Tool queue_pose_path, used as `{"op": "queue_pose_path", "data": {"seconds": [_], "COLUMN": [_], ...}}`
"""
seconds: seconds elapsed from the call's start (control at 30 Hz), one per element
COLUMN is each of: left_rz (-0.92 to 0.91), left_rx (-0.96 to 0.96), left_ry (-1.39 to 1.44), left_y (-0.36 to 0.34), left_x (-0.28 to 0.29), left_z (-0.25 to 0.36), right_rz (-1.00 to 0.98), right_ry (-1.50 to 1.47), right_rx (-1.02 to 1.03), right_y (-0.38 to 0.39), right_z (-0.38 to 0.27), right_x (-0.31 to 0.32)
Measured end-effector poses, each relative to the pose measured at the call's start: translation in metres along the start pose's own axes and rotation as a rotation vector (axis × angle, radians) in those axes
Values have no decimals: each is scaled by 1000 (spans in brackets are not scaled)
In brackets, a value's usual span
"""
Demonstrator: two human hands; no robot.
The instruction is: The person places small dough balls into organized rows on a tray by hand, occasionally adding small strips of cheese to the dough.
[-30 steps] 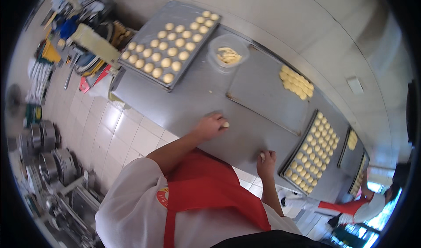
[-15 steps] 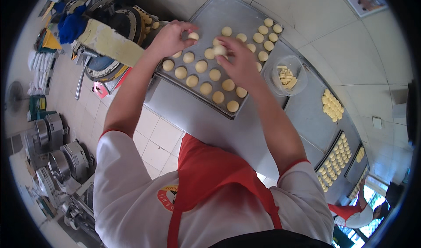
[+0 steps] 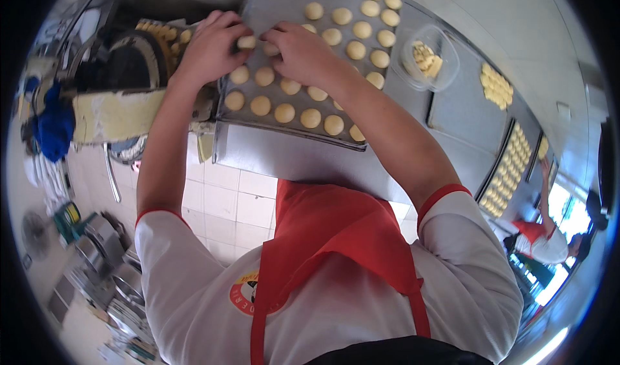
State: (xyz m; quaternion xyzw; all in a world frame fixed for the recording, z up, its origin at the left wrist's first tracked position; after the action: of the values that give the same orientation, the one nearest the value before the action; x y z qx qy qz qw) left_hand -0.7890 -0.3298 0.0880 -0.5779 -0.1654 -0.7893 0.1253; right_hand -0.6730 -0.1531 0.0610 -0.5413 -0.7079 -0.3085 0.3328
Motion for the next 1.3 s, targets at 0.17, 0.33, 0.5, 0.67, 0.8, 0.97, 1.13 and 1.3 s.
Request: {"op": "queue_pose_path", "data": {"seconds": [0.17,0.33,0.5,0.67,0.8,0.97,1.13,1.3], "left_rz": [204,410,253,-3,45,140,241,-208], "left_rx": [1,-93,-453,-413,-189,-130,-302,-22], "left_ry": [37,273,572,565,469,506,458,238], "left_y": [-13,-50,-171,-337,-440,-452,-261,-36], "left_x": [24,18,-48,-161,-230,-224,-148,-296], "left_z": [45,184,369,505,516,522,542,509], "right_rz": [445,719,768,606,1033,1242,579,338], "right_ry": [-110,19,132,157,142,-187,-181,-76], "right_rx": [-88,-710,-1106,-1107,-797,-518,-825,-597], "right_y": [140,367,535,587,584,692,768,758], "right_z": [47,230,375,490,439,320,252,233], "right_x": [80,100,121,167,247,233,91,-45]}}
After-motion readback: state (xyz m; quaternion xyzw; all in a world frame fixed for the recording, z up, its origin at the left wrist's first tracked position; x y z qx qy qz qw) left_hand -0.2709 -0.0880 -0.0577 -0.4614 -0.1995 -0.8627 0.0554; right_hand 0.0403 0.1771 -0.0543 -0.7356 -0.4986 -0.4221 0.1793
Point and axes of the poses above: each hand's wrist, its own y-axis away from the middle knuckle, its own x-axis out of the back of the hand, z = x × y, the point moved 3 cm from there along -y, towards the middle knuckle, and after that the axes turned 14 degrees about -z, right-handed, at the moved point
